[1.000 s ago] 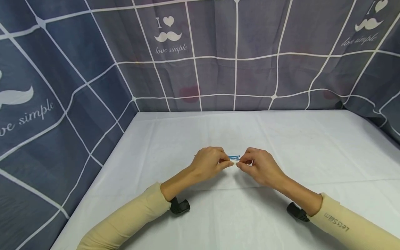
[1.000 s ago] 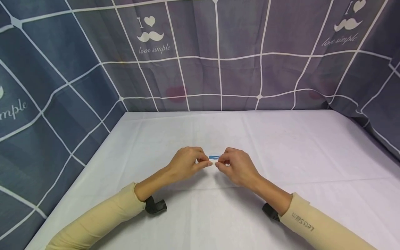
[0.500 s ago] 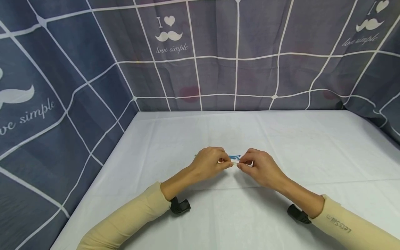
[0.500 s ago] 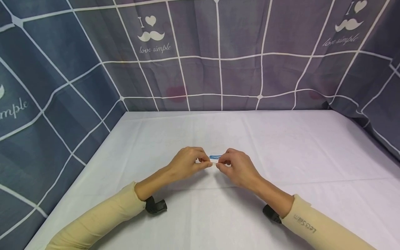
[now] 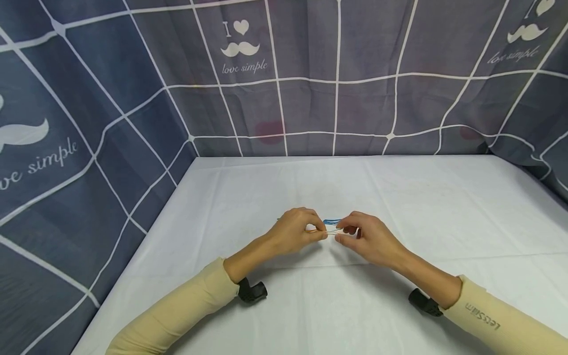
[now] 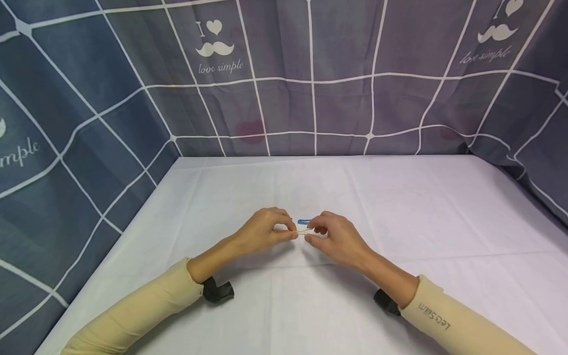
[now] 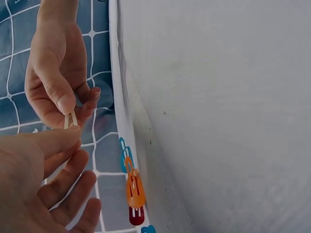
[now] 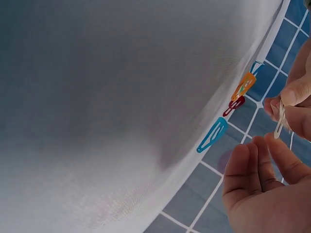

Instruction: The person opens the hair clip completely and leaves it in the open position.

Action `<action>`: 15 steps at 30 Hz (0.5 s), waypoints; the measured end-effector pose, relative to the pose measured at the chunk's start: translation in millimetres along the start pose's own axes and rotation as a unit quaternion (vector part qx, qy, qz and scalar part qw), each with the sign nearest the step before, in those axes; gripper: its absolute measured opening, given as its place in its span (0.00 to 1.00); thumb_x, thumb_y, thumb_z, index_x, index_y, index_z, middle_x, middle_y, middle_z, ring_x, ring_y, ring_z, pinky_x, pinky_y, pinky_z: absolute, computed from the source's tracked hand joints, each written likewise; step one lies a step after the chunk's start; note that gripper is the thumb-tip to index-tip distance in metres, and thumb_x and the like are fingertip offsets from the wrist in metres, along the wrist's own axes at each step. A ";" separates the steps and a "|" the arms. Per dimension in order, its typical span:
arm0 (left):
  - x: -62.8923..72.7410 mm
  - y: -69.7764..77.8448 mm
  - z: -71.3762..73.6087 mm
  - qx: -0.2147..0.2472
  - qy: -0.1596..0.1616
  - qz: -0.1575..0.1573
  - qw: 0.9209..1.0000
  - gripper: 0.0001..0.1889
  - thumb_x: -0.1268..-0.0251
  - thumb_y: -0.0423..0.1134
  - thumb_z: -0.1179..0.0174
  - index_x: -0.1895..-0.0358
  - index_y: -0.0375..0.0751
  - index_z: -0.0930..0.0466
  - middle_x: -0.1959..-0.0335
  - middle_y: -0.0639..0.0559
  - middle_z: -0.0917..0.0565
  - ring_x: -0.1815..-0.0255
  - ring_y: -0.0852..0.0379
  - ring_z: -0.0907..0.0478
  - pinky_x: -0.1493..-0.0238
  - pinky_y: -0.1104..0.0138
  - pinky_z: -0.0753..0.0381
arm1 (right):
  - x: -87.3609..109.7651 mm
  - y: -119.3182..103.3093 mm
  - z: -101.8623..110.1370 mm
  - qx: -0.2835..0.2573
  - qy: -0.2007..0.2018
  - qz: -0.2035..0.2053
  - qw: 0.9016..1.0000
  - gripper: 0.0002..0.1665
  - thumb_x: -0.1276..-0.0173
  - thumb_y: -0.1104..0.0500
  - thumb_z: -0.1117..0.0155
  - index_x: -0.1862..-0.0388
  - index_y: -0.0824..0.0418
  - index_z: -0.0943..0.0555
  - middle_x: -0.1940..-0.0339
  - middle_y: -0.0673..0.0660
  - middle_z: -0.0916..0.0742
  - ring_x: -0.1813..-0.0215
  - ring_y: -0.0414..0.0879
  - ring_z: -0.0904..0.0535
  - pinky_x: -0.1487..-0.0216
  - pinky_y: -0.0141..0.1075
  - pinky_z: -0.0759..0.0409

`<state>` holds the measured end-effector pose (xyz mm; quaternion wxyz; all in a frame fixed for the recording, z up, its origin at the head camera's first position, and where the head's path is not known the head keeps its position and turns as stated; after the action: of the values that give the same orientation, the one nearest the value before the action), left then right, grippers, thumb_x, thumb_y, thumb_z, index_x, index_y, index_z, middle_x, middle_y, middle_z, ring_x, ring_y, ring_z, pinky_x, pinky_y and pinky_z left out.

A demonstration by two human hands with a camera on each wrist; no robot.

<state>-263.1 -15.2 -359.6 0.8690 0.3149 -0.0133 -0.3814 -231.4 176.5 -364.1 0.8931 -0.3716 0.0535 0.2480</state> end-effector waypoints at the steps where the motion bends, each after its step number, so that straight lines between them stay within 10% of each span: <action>1: 0.2 -0.4 -0.1 0.006 -0.002 0.005 1.000 0.03 0.35 0.39 0.33 0.65 0.46 0.11 0.66 0.61 0.17 0.61 0.63 0.23 0.59 0.68 0.25 | 0.3 0.2 -0.3 -0.001 0.000 -0.001 1.000 0.08 0.37 0.62 0.29 0.59 0.58 0.14 0.67 0.45 0.19 0.67 0.41 0.25 0.65 0.35 0.24; 15: -0.3 -1.9 -0.7 -0.001 0.006 0.026 1.000 0.03 0.35 0.38 0.33 0.65 0.46 0.10 0.66 0.61 0.17 0.61 0.65 0.21 0.58 0.71 0.24 | -0.7 2.5 -0.7 -0.017 -0.008 -0.010 1.000 0.08 0.39 0.65 0.29 0.60 0.58 0.14 0.67 0.45 0.19 0.65 0.43 0.25 0.64 0.34 0.24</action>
<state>-264.4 -15.6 -361.1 0.8788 0.3161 -0.0155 -0.3571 -233.2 177.3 -366.0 0.8896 -0.3852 0.0382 0.2425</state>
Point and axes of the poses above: each hand's wrist, its own x-axis away from the middle knuckle, its own z-axis out of the back of the hand, y = z × x, the point moved 3 cm from there along -x, towards the middle knuckle
